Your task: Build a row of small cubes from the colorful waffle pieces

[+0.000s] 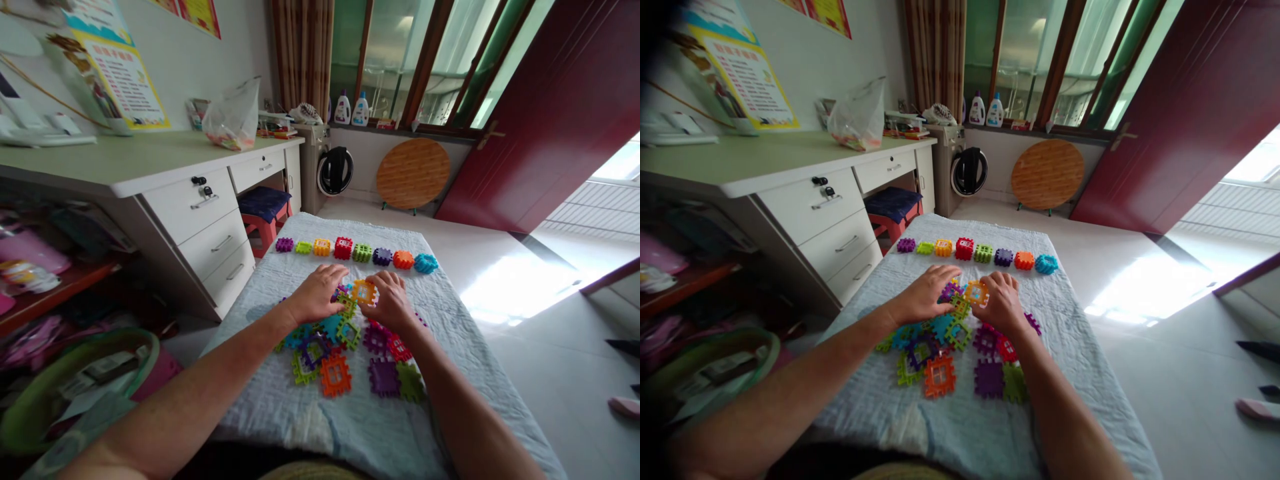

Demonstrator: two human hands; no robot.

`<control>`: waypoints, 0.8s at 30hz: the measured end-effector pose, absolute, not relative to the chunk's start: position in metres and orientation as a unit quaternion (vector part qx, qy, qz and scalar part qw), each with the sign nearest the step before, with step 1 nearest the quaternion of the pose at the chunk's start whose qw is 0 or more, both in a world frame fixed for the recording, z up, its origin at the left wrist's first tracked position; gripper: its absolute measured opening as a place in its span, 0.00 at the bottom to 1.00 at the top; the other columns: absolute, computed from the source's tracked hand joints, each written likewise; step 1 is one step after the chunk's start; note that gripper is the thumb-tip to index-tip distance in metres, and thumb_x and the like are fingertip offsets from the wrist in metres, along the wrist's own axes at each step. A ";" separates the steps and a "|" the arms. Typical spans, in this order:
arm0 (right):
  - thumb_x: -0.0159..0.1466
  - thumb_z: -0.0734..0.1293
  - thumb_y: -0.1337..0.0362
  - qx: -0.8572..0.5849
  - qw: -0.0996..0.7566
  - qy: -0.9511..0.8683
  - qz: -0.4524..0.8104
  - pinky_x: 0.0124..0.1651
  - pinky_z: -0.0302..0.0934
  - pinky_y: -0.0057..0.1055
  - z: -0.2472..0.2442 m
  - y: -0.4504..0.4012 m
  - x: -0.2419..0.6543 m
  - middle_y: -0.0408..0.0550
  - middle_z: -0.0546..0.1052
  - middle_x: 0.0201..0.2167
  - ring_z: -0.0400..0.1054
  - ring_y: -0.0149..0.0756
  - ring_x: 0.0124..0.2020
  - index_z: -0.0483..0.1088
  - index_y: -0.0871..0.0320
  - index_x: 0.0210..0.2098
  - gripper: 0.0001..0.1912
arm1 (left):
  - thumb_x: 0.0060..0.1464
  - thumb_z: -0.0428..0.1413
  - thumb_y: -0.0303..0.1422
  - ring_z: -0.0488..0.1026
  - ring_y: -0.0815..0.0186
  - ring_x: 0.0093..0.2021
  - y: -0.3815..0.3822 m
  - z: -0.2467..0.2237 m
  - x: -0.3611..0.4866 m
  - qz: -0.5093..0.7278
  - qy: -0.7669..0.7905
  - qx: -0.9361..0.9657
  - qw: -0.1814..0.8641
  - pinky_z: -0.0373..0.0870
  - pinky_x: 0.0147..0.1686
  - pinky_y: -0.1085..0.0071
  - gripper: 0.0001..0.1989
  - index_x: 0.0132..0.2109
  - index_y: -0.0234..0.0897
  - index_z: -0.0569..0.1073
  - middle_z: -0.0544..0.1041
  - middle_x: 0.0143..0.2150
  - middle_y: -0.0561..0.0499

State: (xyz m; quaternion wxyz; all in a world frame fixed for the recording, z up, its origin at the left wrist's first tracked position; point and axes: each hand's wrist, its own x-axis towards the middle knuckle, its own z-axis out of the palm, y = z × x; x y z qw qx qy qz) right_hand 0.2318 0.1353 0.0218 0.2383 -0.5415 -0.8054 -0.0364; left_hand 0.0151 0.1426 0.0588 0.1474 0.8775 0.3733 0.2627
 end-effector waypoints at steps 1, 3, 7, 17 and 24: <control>0.50 0.69 0.56 -0.528 0.246 -0.812 -0.036 0.49 0.52 0.41 0.023 0.133 0.230 0.49 0.69 0.39 0.59 0.45 0.43 0.70 0.56 0.44 0.23 | 0.40 0.64 0.32 0.63 0.51 0.56 0.144 0.061 0.020 0.250 0.363 0.886 0.142 0.56 0.58 0.57 0.33 0.55 0.36 0.65 0.68 0.56 0.41; 0.50 0.69 0.57 -0.509 0.259 -0.820 -0.033 0.49 0.52 0.42 0.025 0.129 0.227 0.49 0.69 0.38 0.59 0.45 0.43 0.69 0.56 0.44 0.22 | 0.39 0.64 0.33 0.63 0.50 0.56 0.146 0.063 0.028 0.226 0.343 0.903 0.126 0.56 0.57 0.57 0.33 0.54 0.34 0.66 0.68 0.55 0.40; 0.51 0.69 0.56 -0.488 0.267 -0.831 -0.022 0.48 0.52 0.41 0.029 0.123 0.225 0.50 0.68 0.38 0.59 0.44 0.42 0.70 0.55 0.44 0.21 | 0.42 0.63 0.35 0.67 0.51 0.50 0.145 0.063 0.034 0.193 0.331 0.919 0.093 0.59 0.52 0.58 0.26 0.50 0.35 0.69 0.72 0.48 0.41; 0.51 0.70 0.57 -0.468 0.272 -0.841 -0.008 0.48 0.53 0.41 0.030 0.121 0.223 0.49 0.69 0.38 0.60 0.45 0.43 0.69 0.55 0.44 0.22 | 0.48 0.58 0.41 0.71 0.56 0.45 0.144 0.060 0.032 0.154 0.341 0.925 0.067 0.64 0.47 0.63 0.21 0.49 0.37 0.69 0.75 0.44 0.45; 0.52 0.70 0.59 -0.449 0.277 -0.849 0.013 0.46 0.57 0.40 0.033 0.120 0.223 0.50 0.70 0.38 0.62 0.44 0.42 0.68 0.57 0.44 0.21 | 0.49 0.58 0.42 0.71 0.57 0.49 0.146 0.057 0.028 0.199 0.322 0.920 0.101 0.65 0.50 0.64 0.28 0.55 0.34 0.65 0.74 0.50 0.43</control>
